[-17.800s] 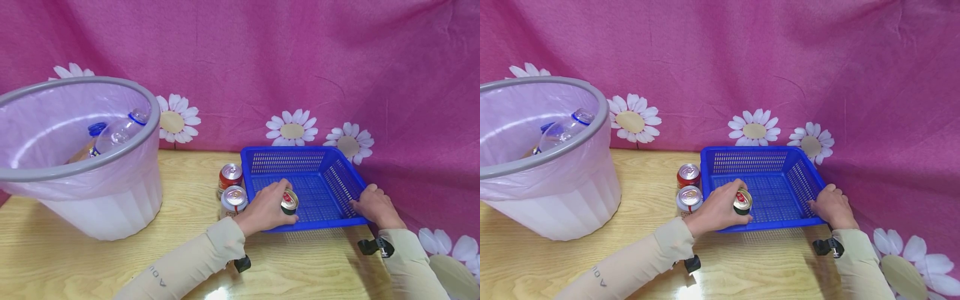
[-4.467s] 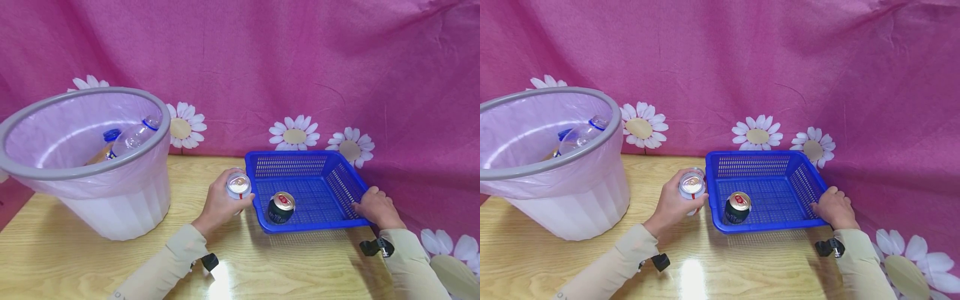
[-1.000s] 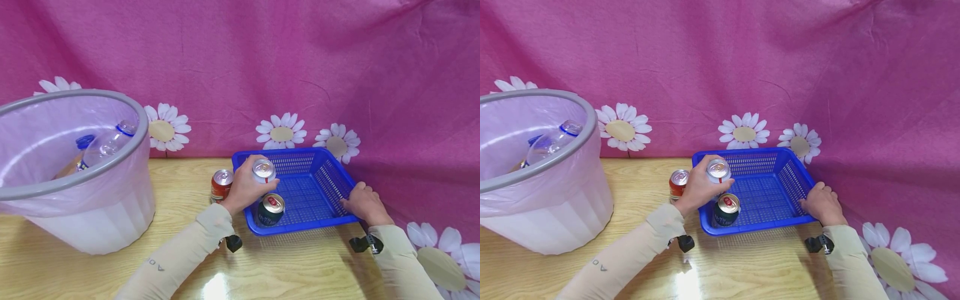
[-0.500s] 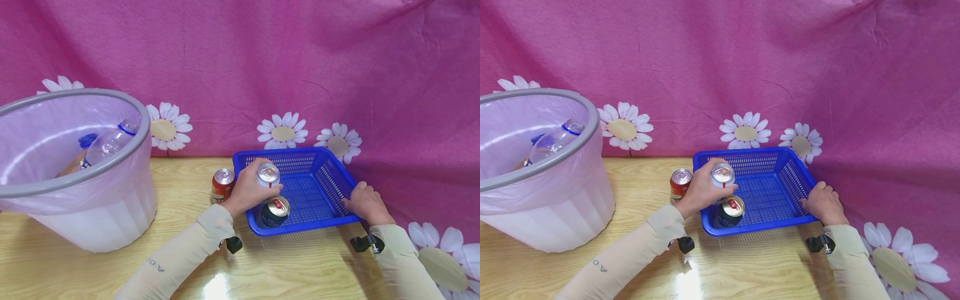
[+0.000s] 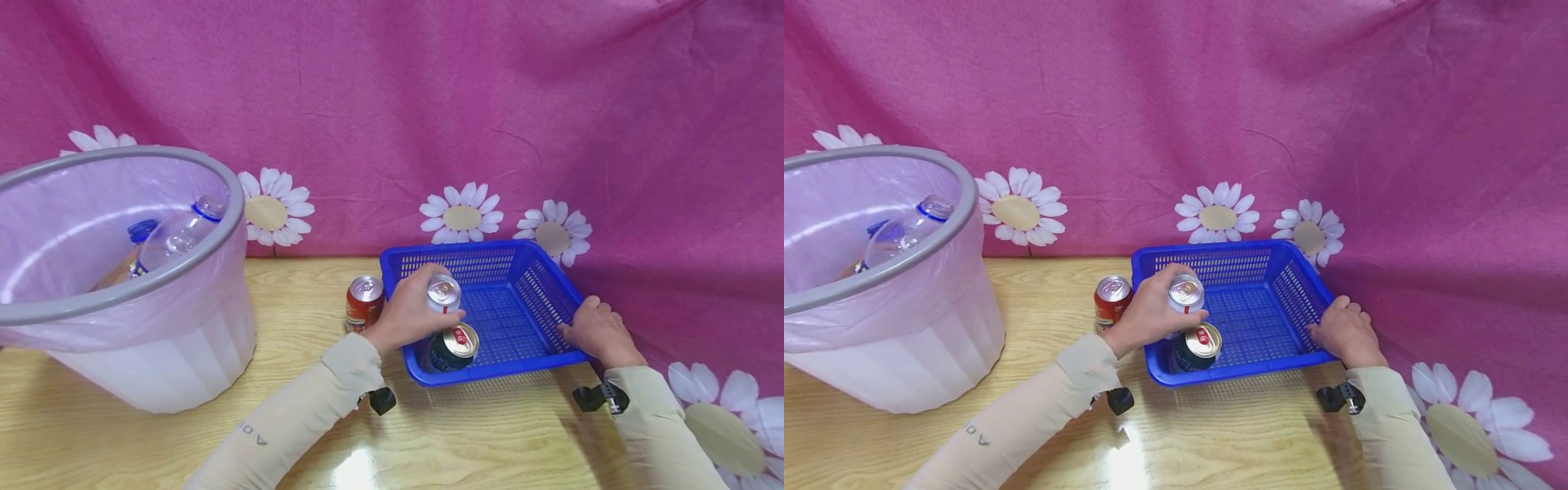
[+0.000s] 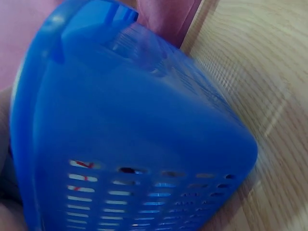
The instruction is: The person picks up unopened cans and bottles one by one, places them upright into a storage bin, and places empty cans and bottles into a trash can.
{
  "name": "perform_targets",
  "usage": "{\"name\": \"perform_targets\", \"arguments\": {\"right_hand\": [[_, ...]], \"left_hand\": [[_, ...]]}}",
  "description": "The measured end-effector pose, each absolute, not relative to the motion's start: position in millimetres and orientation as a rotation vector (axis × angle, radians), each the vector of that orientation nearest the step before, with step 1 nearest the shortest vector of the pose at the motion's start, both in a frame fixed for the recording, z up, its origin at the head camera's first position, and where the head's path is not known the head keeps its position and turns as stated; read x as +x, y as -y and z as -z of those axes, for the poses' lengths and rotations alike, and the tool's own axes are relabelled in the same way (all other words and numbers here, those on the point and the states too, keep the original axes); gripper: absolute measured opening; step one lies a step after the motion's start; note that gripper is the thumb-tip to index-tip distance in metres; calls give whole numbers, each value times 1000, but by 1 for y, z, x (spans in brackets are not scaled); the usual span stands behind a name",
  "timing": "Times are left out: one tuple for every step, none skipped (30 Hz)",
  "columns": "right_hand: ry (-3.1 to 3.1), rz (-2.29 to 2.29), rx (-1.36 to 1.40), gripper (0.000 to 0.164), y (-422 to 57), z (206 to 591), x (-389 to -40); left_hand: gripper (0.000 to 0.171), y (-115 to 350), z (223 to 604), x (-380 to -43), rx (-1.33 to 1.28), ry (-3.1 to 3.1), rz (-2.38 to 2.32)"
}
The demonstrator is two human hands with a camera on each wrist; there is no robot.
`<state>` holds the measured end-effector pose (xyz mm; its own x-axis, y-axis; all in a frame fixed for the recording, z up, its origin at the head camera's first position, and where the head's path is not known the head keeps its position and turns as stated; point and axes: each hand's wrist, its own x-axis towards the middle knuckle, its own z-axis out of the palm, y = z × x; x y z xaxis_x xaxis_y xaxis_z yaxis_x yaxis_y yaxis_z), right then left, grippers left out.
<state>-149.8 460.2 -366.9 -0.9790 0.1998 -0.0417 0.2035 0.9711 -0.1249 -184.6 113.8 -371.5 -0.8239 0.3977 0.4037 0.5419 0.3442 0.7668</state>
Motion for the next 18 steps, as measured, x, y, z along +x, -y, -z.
{"name": "perform_targets", "arguments": {"right_hand": [[-3090,202,318,66,-460,366,-150],[-3091,203,319,67,-461,366,-150],[-3090,203,320,67,-461,365,-150],[-3090,205,321,67,-461,365,-150],[-3089,206,321,68,-462,365,-150],[-3086,207,321,68,-462,365,-150],[-3084,210,325,68,-462,365,-150],[-3082,211,326,67,-462,365,-150],[-3081,213,329,66,-462,366,-150],[-3079,216,332,65,-462,366,-150],[-3078,216,335,64,-461,367,-149],[-3078,218,337,63,-461,367,-149],[-3080,219,336,63,-461,367,-149],[-3080,218,336,63,-461,368,-150],[-3080,217,336,63,-461,368,-150],[-3080,217,336,63,-461,368,-150],[-3080,215,335,63,-461,368,-150],[-3079,215,334,64,-461,368,-150]], "left_hand": [[58,-114,371,-184,-858,2465,1475],[58,-114,370,-184,-850,2476,1469],[58,-114,370,-184,-841,2487,1463],[58,-114,369,-183,-828,2497,1464],[57,-114,369,-183,-815,2503,1467],[57,-113,368,-183,-802,2509,1467],[56,-113,368,-183,-789,2514,1469],[55,-113,368,-183,-776,2520,1469],[54,-113,369,-183,-764,2524,1466],[53,-113,369,-183,-752,2528,1459],[52,-112,369,-183,-745,2530,1449],[52,-112,370,-183,-738,2533,1438],[51,-112,370,-183,-731,2536,1431],[51,-112,371,-183,-724,2540,1425],[50,-111,371,-183,-719,2542,1423],[50,-111,371,-184,-714,2544,1420],[49,-111,371,-184,-710,2547,1419],[49,-111,371,-184,-705,2551,1415]]}}
